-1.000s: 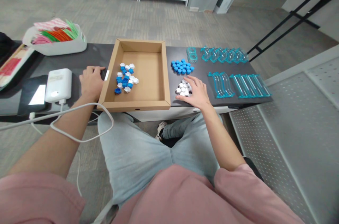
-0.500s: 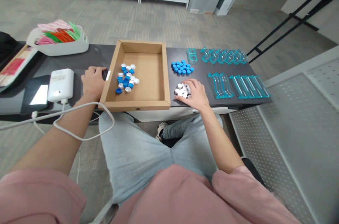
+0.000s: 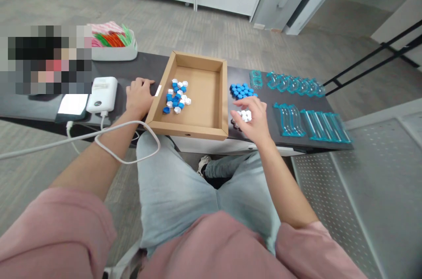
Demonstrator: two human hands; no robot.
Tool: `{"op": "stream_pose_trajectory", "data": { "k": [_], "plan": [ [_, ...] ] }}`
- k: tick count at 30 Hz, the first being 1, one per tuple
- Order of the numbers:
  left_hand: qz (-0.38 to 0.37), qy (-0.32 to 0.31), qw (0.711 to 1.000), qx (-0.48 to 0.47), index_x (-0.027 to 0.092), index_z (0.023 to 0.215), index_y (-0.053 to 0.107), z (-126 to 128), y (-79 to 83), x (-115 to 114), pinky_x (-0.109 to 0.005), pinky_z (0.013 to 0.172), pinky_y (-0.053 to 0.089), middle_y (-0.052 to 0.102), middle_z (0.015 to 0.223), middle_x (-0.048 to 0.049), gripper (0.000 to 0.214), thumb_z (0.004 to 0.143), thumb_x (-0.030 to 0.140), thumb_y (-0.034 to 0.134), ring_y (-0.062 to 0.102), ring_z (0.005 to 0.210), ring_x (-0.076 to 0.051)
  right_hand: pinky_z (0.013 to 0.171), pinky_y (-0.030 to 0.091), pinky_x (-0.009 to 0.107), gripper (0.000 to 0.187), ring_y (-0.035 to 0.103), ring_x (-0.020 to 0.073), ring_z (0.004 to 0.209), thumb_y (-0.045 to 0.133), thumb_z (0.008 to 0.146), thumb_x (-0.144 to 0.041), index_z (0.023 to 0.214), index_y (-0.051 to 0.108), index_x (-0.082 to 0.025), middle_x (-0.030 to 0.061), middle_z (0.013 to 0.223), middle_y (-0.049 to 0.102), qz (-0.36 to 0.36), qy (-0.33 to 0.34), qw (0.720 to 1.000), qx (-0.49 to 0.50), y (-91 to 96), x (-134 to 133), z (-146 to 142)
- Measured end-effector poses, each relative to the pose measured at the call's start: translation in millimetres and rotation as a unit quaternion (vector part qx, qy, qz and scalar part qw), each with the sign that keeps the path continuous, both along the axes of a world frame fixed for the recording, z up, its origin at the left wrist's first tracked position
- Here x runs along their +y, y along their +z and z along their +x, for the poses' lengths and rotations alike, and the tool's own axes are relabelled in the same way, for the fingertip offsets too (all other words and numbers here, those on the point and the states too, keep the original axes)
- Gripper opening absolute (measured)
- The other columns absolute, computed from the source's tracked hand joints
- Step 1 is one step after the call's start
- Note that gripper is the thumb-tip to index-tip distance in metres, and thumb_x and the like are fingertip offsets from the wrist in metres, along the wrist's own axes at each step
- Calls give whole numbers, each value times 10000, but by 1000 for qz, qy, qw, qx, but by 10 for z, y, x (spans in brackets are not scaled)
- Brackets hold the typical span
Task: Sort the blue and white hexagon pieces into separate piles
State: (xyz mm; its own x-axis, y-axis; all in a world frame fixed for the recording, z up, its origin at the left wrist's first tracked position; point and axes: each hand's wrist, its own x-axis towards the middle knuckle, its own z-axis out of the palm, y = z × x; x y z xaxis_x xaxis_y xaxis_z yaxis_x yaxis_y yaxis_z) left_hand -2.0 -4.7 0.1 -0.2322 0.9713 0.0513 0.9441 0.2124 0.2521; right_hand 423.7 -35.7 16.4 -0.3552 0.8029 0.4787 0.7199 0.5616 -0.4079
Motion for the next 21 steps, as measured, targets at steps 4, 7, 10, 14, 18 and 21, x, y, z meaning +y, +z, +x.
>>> {"op": "stream_pose_trajectory", "data": {
  "k": [4, 7, 10, 14, 18, 21],
  "plan": [
    [14, 15, 1000, 16, 133, 1673, 639, 17, -37, 13, -593, 1288, 405, 589, 1704, -293, 764, 1113, 586, 386, 540, 1549, -479, 1076, 478, 479, 254, 737, 322, 1135, 673, 1115, -376, 1310, 769, -246, 112, 1259, 804, -53, 168, 980, -88, 218, 405, -823],
    [21, 15, 999, 19, 153, 1669, 645, 10, -64, 25, -595, 1282, 417, 602, 1695, -296, 773, 1099, 622, 416, 552, 1546, -496, 1038, 503, 466, 284, 729, 355, 1223, 672, 1083, -303, 1347, 731, -217, 144, 1346, 802, -102, 195, 959, -178, 162, 746, -1356],
    [24, 11, 1000, 14, 155, 1670, 649, -4, -83, 32, -620, 1280, 416, 611, 1691, -301, 777, 1079, 620, 453, 547, 1549, -515, 970, 520, 445, 268, 731, 360, 1180, 684, 1044, -245, 1308, 723, -214, 150, 1341, 811, -137, 208, 939, -238, 45, 979, -1629],
    [30, 11, 1000, 4, 155, 1663, 653, -7, -92, 33, -633, 1286, 402, 618, 1685, -300, 775, 1066, 614, 468, 541, 1553, -519, 973, 541, 445, 265, 714, 331, 1102, 658, 1033, -200, 1283, 746, -199, 140, 1267, 799, -130, 227, 948, -181, 32, 1099, -1568],
    [24, 14, 1000, 1, 151, 1666, 646, 11, -65, 21, -607, 1296, 395, 605, 1692, -296, 796, 1076, 641, 431, 534, 1558, -505, 1041, 563, 467, 327, 689, 293, 1091, 587, 1163, -336, 1419, 759, -230, 109, 1261, 762, -81, 232, 968, -46, 240, 1044, -1035],
    [15, 13, 1000, 0, 148, 1673, 641, 23, -21, 8, -594, 1303, 387, 586, 1705, -287, 804, 1079, 638, 411, 532, 1555, -492, 1042, 572, 459, 370, 689, 282, 1104, 572, 1213, -527, 1367, 802, -283, 90, 1217, 764, -42, 171, 984, 28, 413, 871, -366]
  ]
}}
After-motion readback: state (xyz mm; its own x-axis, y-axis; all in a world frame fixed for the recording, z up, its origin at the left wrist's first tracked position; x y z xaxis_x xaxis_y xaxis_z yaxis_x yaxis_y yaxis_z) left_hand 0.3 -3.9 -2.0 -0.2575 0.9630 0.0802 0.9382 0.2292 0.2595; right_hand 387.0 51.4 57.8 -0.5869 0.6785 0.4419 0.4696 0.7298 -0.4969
